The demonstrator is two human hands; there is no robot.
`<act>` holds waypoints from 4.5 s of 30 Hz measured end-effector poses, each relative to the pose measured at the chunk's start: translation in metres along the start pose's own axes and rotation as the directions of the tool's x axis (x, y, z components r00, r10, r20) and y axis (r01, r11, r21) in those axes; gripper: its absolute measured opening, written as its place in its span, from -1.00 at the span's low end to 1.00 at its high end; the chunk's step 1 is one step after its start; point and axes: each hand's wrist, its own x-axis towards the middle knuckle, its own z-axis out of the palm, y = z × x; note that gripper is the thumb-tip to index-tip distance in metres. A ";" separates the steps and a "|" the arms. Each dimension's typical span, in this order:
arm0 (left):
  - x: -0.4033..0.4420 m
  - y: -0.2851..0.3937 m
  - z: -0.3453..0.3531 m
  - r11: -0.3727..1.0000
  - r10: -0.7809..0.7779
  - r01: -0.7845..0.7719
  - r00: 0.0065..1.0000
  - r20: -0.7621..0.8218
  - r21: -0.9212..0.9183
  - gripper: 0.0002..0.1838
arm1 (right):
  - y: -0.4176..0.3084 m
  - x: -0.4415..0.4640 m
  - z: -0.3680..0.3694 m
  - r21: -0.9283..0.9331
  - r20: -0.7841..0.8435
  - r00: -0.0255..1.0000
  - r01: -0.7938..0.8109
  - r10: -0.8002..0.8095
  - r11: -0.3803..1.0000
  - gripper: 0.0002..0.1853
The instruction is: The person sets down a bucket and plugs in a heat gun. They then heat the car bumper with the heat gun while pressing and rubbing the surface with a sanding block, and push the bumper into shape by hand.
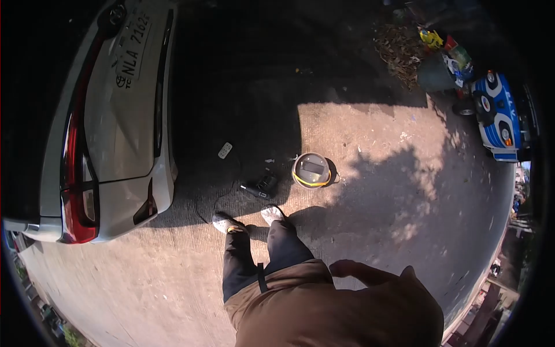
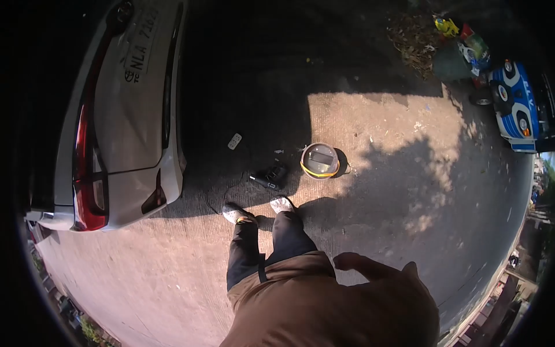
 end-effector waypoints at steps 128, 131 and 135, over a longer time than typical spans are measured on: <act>-0.097 0.038 -0.177 0.978 0.204 -0.194 0.961 0.184 -0.072 -0.29 | -0.328 -0.038 -0.141 0.163 -0.273 0.949 0.209 -0.160 0.964 -0.50; -0.081 0.034 -0.149 0.984 0.175 -0.161 0.945 0.276 -0.072 -0.31 | -0.290 -0.005 -0.151 0.106 -0.210 0.962 0.201 -0.175 0.974 -0.51; -0.060 0.092 -0.148 0.971 0.228 -0.179 0.892 0.390 -0.159 -0.46 | -0.192 0.094 -0.165 0.140 -0.392 0.911 0.196 -0.127 0.971 -0.55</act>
